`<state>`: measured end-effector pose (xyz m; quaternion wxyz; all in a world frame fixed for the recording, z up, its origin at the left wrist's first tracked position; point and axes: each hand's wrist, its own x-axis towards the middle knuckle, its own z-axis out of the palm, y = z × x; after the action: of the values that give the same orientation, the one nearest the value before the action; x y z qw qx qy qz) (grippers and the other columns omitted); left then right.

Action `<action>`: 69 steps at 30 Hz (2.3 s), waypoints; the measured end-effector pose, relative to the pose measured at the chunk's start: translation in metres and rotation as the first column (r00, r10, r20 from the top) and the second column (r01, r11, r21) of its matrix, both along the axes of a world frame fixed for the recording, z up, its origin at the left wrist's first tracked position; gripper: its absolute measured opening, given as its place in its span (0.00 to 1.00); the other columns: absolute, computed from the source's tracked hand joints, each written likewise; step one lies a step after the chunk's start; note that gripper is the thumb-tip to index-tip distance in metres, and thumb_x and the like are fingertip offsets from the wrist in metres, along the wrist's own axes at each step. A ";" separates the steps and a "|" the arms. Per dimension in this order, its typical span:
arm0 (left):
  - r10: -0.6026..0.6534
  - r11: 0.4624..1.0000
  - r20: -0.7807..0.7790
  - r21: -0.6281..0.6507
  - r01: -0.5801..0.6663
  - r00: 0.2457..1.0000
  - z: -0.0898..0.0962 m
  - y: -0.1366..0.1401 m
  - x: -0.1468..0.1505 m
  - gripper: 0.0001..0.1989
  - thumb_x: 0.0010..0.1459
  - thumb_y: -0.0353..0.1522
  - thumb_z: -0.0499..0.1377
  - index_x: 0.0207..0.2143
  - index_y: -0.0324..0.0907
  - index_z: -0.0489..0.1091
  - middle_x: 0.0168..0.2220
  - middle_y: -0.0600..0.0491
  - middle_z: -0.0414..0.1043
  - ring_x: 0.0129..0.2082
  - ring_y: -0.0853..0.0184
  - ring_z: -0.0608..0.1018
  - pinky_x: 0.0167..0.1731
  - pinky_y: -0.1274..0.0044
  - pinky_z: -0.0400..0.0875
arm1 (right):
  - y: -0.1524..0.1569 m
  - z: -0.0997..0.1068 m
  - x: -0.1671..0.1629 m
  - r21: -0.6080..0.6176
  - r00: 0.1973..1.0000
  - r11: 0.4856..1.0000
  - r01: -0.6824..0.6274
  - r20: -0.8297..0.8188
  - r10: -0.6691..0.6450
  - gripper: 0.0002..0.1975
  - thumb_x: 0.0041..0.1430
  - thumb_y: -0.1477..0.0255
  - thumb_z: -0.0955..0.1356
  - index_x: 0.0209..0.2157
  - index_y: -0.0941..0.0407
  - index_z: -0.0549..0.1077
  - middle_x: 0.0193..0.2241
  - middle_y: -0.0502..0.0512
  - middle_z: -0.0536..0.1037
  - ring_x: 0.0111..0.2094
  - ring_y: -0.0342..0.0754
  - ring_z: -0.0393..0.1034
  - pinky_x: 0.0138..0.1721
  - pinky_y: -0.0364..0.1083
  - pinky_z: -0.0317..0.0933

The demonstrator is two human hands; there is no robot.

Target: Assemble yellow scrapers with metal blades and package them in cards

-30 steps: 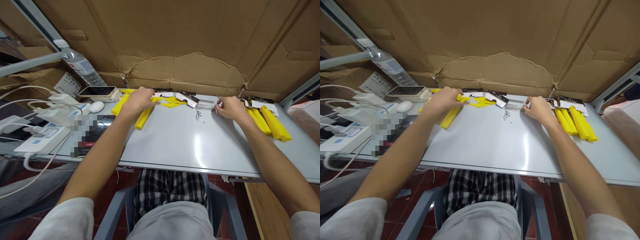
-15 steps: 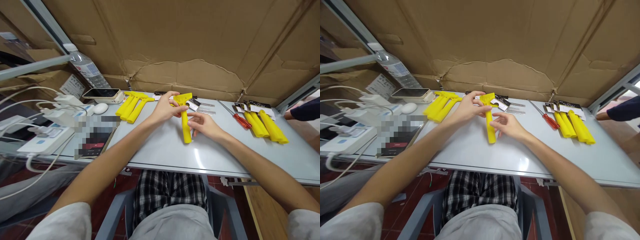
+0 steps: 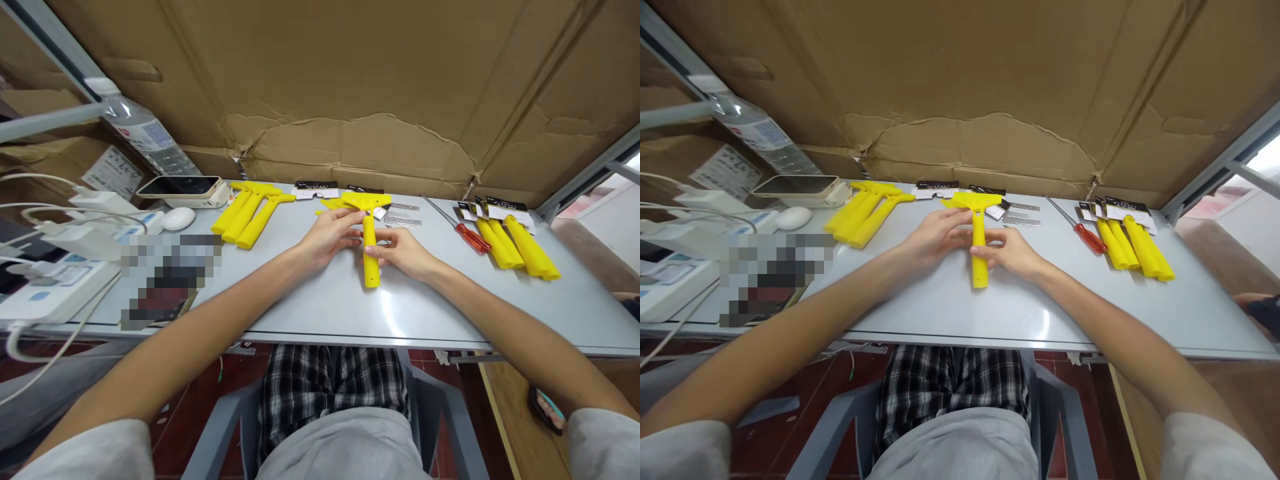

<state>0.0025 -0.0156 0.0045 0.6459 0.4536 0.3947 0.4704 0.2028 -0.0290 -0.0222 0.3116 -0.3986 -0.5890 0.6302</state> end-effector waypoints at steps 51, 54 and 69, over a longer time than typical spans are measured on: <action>-0.054 0.996 -0.038 -0.070 0.051 0.998 -0.015 0.002 0.003 0.08 0.56 0.30 0.74 0.36 0.37 0.80 0.42 0.44 0.82 0.42 0.63 0.82 0.42 0.69 0.79 | 0.071 0.031 0.111 0.466 0.830 0.850 0.247 0.350 -0.434 0.40 0.43 0.42 0.81 0.43 0.63 0.79 0.33 0.58 0.78 0.31 0.37 0.68 0.34 0.40 0.64; -0.084 0.995 -0.049 -0.057 0.082 0.995 -0.016 0.002 0.003 0.09 0.55 0.31 0.75 0.35 0.38 0.80 0.42 0.44 0.82 0.42 0.62 0.82 0.43 0.69 0.79 | 0.059 0.038 0.097 0.444 0.861 0.861 0.247 0.308 -0.406 0.40 0.43 0.41 0.81 0.42 0.62 0.79 0.32 0.57 0.77 0.31 0.36 0.66 0.32 0.39 0.63; -0.199 0.980 -0.081 -0.040 0.197 0.977 -0.011 -0.007 0.005 0.26 0.51 0.33 0.76 0.52 0.40 0.77 0.46 0.46 0.82 0.43 0.61 0.82 0.42 0.69 0.78 | 0.040 0.035 0.066 0.315 0.931 0.929 0.196 0.236 -0.277 0.35 0.45 0.49 0.83 0.45 0.63 0.81 0.29 0.55 0.76 0.28 0.36 0.65 0.30 0.39 0.60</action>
<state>0.0072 -0.0226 -0.0070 0.6795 0.4997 0.3818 0.3779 0.2692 0.0113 0.0127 0.3549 -0.5020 -0.6586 0.4339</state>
